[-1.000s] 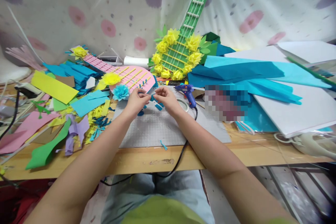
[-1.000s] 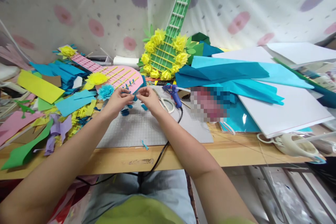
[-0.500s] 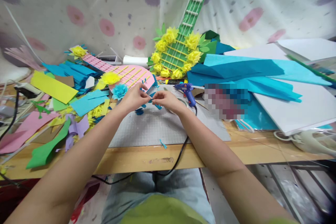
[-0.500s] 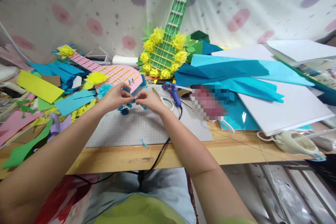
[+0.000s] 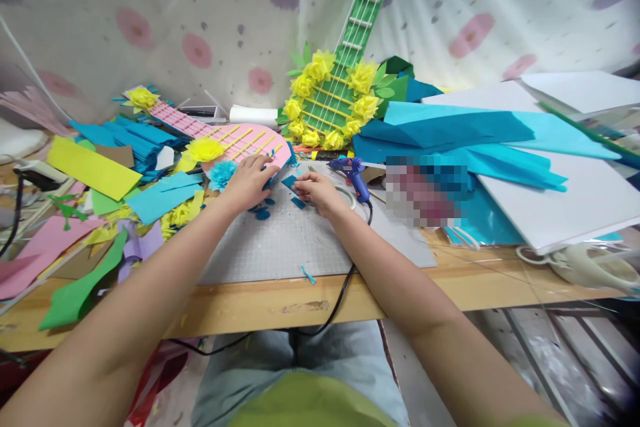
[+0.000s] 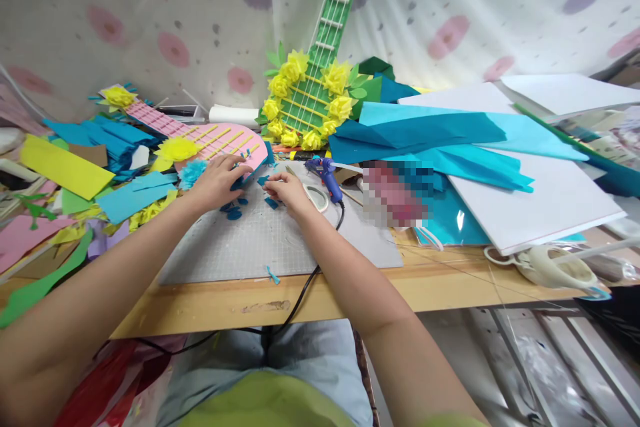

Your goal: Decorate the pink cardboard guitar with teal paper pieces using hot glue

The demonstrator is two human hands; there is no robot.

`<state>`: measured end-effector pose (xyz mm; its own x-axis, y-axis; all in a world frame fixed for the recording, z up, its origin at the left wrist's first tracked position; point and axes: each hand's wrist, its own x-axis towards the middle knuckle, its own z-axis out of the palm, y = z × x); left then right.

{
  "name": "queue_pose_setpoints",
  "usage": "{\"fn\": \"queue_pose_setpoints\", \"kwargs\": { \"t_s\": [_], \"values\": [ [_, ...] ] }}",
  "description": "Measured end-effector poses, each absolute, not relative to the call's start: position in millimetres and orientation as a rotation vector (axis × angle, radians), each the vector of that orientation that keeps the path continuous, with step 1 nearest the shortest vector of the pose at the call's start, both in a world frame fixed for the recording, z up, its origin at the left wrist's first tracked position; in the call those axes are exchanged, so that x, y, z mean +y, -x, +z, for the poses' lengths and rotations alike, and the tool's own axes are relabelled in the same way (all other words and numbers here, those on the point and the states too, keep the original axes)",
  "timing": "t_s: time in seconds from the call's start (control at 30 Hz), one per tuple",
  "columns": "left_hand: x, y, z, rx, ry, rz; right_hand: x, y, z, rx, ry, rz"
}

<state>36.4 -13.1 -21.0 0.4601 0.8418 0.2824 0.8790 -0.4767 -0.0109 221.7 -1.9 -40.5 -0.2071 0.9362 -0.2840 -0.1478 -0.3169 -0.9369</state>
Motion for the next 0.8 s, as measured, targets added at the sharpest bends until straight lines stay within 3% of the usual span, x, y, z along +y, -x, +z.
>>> {"fn": "queue_pose_setpoints", "kwargs": {
  "t_s": [0.17,0.8],
  "values": [
    [5.2,-24.2,-9.1,-1.428,2.732,-0.256,-8.1,-218.4,-33.9,-1.039,1.227,1.68],
    [11.8,-10.9,-4.9,-1.509,2.706,-0.399,-5.3,-168.1,-37.1,-1.057,1.377,1.707]
  ]
}}
